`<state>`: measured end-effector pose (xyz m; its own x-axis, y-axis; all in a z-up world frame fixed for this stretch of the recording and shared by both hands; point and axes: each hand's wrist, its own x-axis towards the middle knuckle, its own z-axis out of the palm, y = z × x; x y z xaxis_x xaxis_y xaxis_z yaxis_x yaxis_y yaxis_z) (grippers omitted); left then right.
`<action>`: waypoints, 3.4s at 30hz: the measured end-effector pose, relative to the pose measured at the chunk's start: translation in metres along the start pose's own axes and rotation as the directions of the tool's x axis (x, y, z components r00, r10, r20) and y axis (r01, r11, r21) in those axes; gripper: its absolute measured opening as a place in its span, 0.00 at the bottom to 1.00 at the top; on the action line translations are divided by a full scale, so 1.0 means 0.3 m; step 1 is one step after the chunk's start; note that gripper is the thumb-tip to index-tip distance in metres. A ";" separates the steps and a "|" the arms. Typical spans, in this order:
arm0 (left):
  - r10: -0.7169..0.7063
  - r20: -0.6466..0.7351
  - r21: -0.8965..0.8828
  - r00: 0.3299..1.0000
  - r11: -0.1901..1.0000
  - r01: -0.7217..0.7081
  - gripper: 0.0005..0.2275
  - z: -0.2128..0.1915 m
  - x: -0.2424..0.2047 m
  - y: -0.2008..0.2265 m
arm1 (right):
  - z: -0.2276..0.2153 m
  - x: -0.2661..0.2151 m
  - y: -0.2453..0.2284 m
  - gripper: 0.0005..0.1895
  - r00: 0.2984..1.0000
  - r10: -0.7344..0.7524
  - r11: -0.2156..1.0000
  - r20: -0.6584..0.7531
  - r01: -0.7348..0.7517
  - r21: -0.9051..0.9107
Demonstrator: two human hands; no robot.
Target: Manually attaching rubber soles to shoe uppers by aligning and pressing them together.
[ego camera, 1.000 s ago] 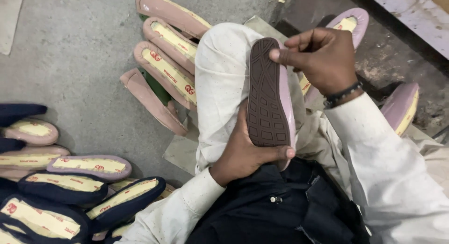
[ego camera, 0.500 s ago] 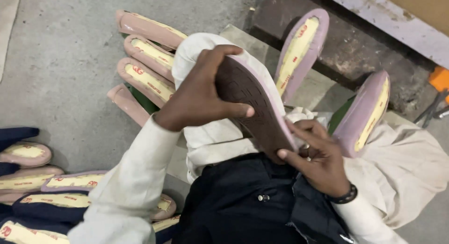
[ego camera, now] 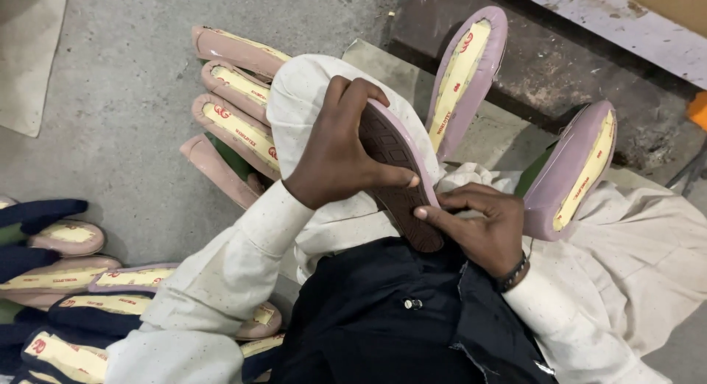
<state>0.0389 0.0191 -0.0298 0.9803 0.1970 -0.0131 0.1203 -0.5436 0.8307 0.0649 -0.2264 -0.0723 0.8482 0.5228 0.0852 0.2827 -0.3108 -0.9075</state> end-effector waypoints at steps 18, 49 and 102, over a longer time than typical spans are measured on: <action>0.309 0.178 -0.190 0.934 0.942 -0.276 0.15 -0.075 -0.024 0.055 | -0.025 0.093 -0.047 0.28 0.968 -0.243 0.967 0.059 0.237 0.092; 0.050 -0.382 -0.095 0.923 0.991 -0.094 0.30 0.227 0.060 0.169 | -0.090 0.267 -0.136 0.26 0.997 0.077 0.996 -0.033 -0.075 0.040; -0.124 0.182 -0.385 0.975 0.904 0.187 0.14 0.101 0.014 0.236 | -0.179 0.275 -0.180 0.15 0.983 0.054 0.995 0.178 -0.069 0.076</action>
<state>0.0564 -0.0434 0.0121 0.9698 0.1110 -0.2173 0.2318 -0.1405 0.9626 0.1436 -0.2090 0.0058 0.7692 0.6378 -0.0386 0.1891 -0.2850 -0.9397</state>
